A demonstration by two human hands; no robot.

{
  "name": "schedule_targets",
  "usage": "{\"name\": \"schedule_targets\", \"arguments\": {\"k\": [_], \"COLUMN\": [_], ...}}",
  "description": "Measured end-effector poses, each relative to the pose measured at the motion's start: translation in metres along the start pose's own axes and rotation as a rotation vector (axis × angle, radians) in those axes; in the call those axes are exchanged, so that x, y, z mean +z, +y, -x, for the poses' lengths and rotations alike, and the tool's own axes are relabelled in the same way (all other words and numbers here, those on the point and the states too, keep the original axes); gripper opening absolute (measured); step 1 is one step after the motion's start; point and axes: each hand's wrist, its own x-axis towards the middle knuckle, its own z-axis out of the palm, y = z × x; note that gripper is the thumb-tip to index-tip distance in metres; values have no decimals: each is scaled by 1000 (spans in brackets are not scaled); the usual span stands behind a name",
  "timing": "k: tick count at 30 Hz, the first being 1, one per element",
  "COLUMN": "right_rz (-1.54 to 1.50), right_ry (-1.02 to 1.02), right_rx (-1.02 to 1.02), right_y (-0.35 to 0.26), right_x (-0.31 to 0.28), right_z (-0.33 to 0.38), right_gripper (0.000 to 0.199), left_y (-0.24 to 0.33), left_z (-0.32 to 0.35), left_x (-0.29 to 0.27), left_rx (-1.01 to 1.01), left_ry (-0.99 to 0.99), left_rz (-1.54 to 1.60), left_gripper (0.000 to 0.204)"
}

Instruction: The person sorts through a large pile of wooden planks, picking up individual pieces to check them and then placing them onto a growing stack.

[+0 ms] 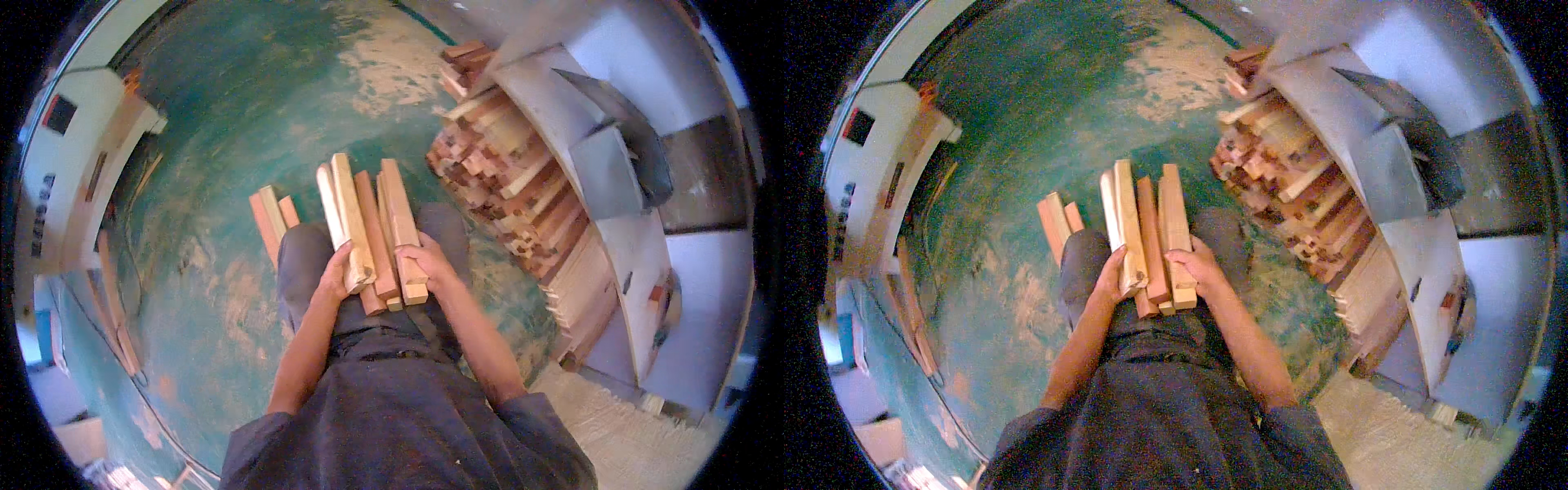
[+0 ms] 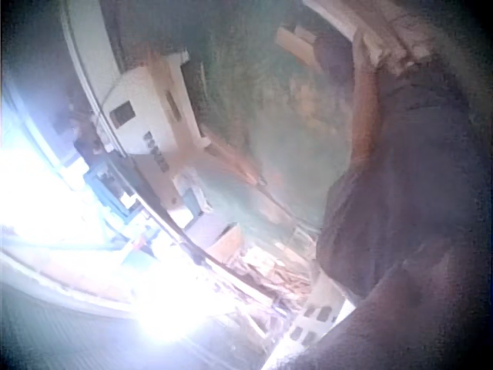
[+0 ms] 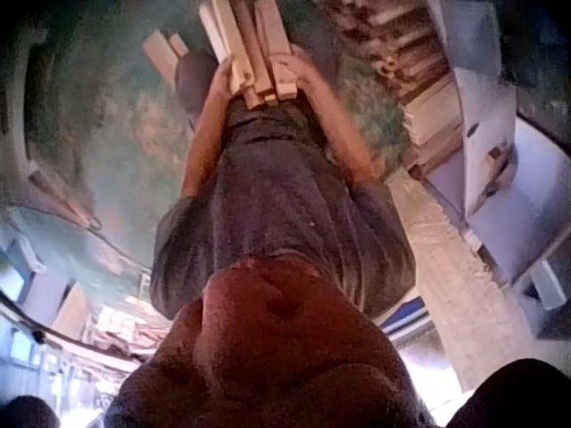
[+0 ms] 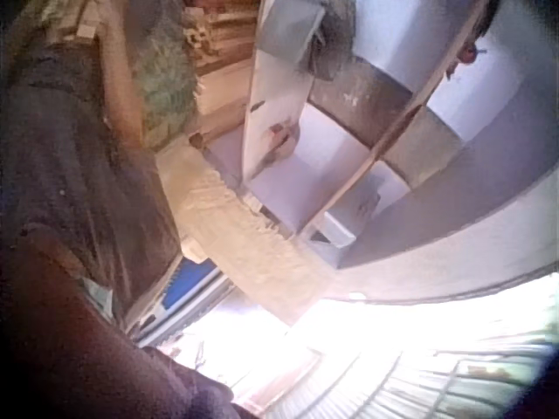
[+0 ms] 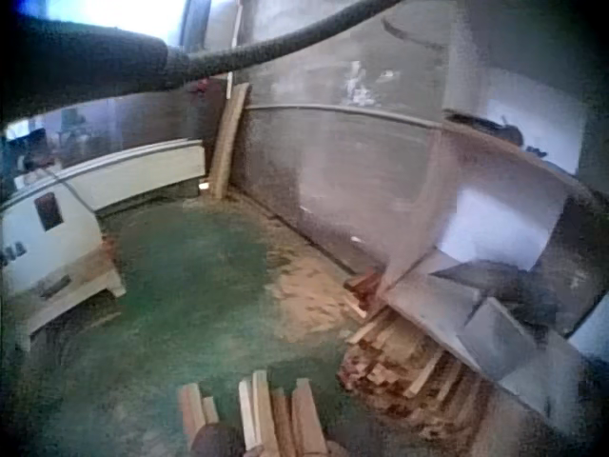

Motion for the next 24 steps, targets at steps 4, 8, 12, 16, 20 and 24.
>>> {"name": "schedule_targets", "arguments": {"k": [4, 8, 12, 16, 20, 24], "right_rz": [25, 142, 457, 634, 663, 574], "right_ry": [23, 111, 336, 589, 825, 966], "right_rx": [-33, -119, -329, -494, -513, -467], "right_y": [-8, -30, -17, 14, 43, 41], "right_x": [-6, -33, -88, -117, -123, -131], "right_z": [9, 67, 136, 187, 207, 193], "right_gripper": [48, 60, 67, 67, 65, 64], "left_y": [-1, 5, 3, 6, 5, 4], "left_z": [-3, 5, -5, 8, 9, 9], "left_x": [-19, -11, -25, -7, -16, -11], "left_rx": [43, 20, 37, 40, 64, 45], "left_ry": [-18, 41, 61, 73, 97, 98], "left_rz": [-17, 26, -36, -52, -45, -2], "left_gripper": [48, 44, 44, 48, 50, 49]}}
